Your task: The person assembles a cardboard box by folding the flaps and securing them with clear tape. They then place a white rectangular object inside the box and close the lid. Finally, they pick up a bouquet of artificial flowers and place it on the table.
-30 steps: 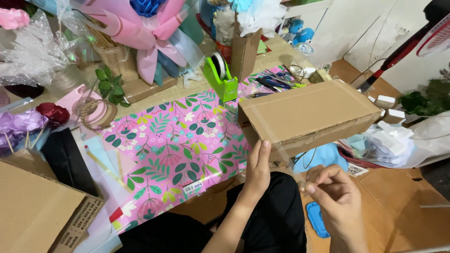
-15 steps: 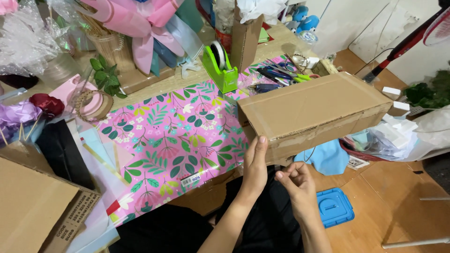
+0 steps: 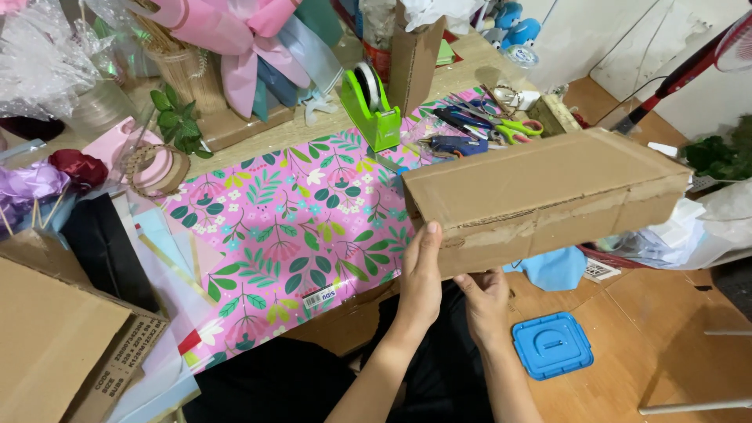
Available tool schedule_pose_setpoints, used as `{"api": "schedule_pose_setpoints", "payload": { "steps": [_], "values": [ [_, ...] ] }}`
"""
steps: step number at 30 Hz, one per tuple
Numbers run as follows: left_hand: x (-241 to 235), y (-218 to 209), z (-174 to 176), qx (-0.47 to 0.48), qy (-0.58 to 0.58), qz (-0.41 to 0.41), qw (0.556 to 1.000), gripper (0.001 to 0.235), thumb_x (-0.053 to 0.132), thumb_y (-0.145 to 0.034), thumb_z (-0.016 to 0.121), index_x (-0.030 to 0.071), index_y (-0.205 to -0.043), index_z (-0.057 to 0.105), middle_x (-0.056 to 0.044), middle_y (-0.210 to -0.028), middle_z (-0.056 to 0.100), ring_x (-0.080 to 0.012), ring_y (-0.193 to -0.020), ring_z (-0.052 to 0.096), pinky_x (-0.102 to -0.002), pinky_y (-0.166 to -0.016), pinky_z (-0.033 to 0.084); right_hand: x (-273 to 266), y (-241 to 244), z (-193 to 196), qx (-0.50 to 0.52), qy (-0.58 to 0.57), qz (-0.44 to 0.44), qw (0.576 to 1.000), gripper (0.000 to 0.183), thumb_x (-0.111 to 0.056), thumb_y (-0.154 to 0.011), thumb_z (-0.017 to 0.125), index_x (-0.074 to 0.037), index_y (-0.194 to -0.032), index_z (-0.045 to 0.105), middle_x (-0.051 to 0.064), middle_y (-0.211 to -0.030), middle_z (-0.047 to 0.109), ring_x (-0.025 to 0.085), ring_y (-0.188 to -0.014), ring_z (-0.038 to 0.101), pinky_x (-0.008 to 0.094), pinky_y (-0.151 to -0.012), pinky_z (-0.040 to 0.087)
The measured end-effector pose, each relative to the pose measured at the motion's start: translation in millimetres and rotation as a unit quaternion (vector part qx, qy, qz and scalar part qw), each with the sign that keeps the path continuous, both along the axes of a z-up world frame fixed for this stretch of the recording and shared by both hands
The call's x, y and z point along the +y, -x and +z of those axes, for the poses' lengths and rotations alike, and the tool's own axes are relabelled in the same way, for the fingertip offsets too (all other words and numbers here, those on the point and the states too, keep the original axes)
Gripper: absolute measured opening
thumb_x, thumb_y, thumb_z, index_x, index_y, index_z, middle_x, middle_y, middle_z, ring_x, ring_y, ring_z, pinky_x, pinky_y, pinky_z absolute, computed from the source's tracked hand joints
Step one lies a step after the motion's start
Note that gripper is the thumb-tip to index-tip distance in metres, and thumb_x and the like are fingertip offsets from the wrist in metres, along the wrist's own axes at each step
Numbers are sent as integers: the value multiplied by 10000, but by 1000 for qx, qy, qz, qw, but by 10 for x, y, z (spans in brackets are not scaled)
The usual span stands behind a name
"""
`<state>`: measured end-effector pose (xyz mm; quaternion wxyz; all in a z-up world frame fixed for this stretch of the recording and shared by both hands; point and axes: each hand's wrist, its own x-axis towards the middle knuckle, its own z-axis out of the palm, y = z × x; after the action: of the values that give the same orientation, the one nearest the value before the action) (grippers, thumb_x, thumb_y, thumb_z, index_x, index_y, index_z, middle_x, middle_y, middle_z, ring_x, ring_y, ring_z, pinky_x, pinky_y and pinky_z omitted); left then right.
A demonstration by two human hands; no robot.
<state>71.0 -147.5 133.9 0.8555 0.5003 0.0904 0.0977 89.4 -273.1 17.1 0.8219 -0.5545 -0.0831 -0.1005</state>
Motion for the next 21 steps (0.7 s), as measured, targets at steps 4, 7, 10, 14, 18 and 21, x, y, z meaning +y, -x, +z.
{"api": "schedule_pose_setpoints", "payload": {
  "steps": [4, 7, 10, 14, 18, 21],
  "values": [
    [-46, 46, 50, 20, 23, 13, 999, 509, 406, -1061, 529, 19, -1368, 655, -168, -1344, 650, -228, -1267, 541, -491, -1167, 388, -101, -173, -337, 9, 73, -56, 996, 488, -178, -759, 902, -113, -1159, 630, 58, -1058, 731, 180, -958, 681, 389, -910, 568],
    [-40, 52, 35, 32, 41, 6, 999, 523, 389, -1064, 534, -18, -1376, 638, -202, -1380, 616, -251, -1299, 507, -522, -1176, 362, -23, -129, -9, 26, 164, 30, 986, 437, -210, -789, 866, -119, -1157, 649, 38, -1053, 740, 160, -958, 684, 364, -905, 567],
    [19, 109, 60, 27, 35, -7, 999, 512, 424, -1061, 523, 24, -1349, 664, -147, -1304, 662, -222, -1240, 569, -488, -1132, 435, -86, -64, 367, 54, 296, 156, 941, 370, -258, -835, 813, -128, -1154, 677, 9, -1046, 752, 131, -956, 689, 325, -896, 566],
    [191, 219, 44, 23, -44, -25, 998, 461, 452, -1050, 488, 42, -1182, 650, -115, -1156, 670, -222, -1152, 600, -393, -1012, 449, -427, 98, 792, 76, 470, 334, 814, 309, -329, -903, 733, -140, -1148, 720, -36, -1035, 770, 86, -955, 697, 267, -883, 564],
    [184, 249, -239, -4, -117, -31, 993, 329, 373, -1088, 501, 164, -834, 504, 85, -783, 386, -63, -771, 384, -267, -722, 354, -809, 193, 1680, -12, 562, 492, 665, 418, -535, -950, 637, -186, -1147, 756, -62, -976, 865, 77, -861, 828, 249, -750, 630],
    [134, 236, -368, -7, -138, -24, 990, 369, 376, -1086, 518, 166, -790, 452, 88, -755, 351, -59, -732, 359, -278, -679, 330, -1044, 4, 2283, 45, 567, 444, 692, 401, -460, -882, 733, -221, -1174, 868, -76, -1007, 934, 42, -886, 870, 241, -766, 686]
  ]
}}
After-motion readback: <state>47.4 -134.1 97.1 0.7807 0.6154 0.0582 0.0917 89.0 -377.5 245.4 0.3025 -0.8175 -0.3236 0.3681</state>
